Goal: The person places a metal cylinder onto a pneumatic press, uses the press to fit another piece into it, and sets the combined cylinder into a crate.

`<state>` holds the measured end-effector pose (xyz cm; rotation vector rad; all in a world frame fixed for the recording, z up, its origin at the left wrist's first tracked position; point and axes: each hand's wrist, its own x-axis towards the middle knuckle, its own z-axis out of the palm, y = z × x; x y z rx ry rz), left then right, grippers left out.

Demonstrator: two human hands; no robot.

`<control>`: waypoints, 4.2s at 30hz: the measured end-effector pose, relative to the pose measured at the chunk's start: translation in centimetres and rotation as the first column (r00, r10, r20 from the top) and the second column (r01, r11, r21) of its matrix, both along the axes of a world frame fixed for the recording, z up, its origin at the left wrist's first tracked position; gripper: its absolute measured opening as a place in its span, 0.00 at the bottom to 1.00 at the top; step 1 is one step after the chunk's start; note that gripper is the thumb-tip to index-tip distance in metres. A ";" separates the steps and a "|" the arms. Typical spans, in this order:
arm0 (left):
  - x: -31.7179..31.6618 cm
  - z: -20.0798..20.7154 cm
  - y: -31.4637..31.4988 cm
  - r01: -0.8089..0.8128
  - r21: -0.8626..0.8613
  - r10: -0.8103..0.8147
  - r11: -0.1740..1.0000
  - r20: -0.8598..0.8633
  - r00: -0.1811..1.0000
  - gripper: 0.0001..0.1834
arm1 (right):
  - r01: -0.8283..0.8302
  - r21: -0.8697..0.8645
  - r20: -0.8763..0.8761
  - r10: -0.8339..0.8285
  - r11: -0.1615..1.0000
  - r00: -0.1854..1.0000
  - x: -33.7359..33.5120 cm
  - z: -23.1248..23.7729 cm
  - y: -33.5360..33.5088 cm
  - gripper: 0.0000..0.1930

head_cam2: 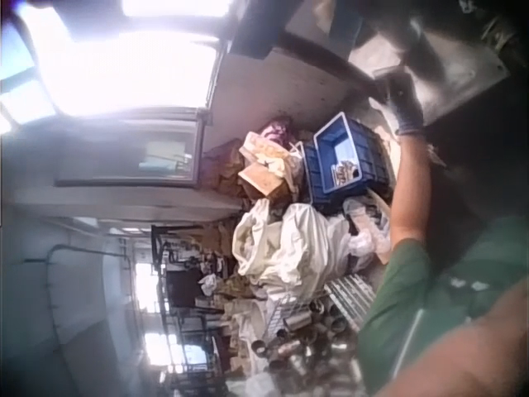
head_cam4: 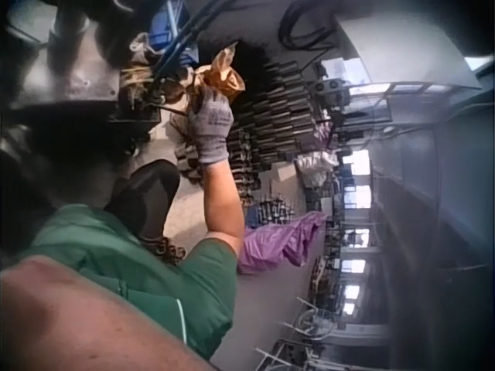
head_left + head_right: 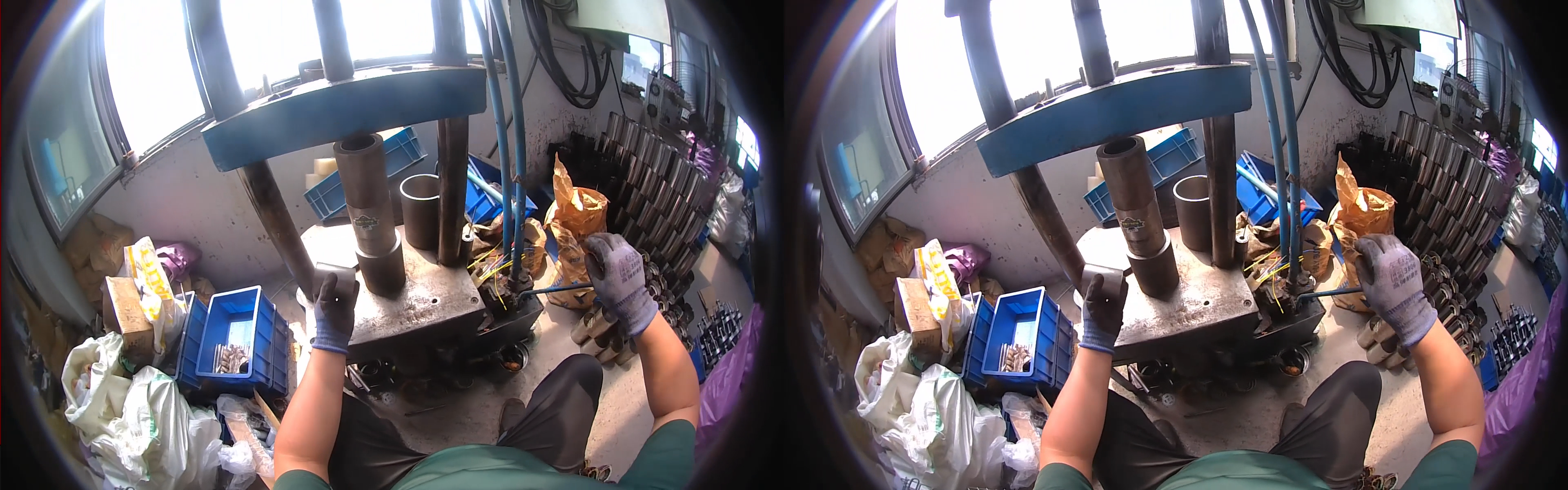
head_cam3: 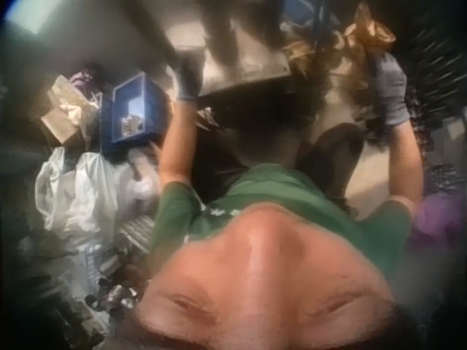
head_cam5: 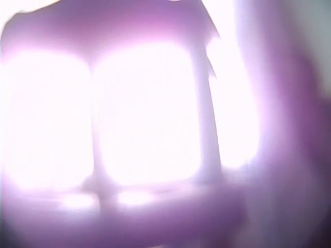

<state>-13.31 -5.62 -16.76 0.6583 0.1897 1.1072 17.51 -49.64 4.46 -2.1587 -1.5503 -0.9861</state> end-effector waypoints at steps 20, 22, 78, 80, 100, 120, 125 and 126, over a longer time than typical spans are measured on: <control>9.6 24.4 -1.1 -0.422 0.906 0.737 0.034 0.263 0.623 0.35 | 0.071 -0.137 -0.221 -0.100 0.988 0.970 4.0 5.6 8.1 0.31; 10.1 24.6 -0.4 -0.423 0.906 0.724 0.018 0.280 0.631 0.34 | 0.085 -0.174 -0.261 -0.129 0.981 0.957 4.7 5.5 8.1 0.45; 13.0 27.6 2.7 -0.160 0.898 0.885 0.409 -0.349 0.307 0.51 | 0.110 -0.386 -0.350 -0.255 0.916 0.901 -11.0 -10.6 -10.7 0.15; 13.1 27.4 2.9 -0.163 0.897 0.885 0.410 -0.348 0.308 0.51 | 0.108 -0.378 -0.354 -0.252 0.919 0.901 -11.1 -10.5 -10.7 0.15; 12.9 25.4 3.2 -0.171 0.877 0.876 0.449 -0.394 0.279 0.51 | 0.084 -0.337 -0.440 -0.235 0.938 0.866 -11.2 -10.0 -10.3 0.20; 12.8 23.0 3.2 -0.177 0.852 0.839 0.493 -0.412 0.355 0.51 | 0.087 -0.329 -0.444 -0.235 0.940 0.865 -11.3 -9.9 -10.1 0.21; 12.9 22.8 3.1 -0.173 0.846 0.838 0.504 -0.431 0.334 0.51 | 0.067 -0.346 -0.459 -0.231 0.936 0.858 -10.8 -9.1 -10.7 0.18; 13.0 22.8 2.8 -0.173 0.841 0.829 0.513 -0.433 0.354 0.52 | 0.003 -0.331 -0.486 -0.173 0.944 0.857 -10.5 -8.3 -10.6 0.16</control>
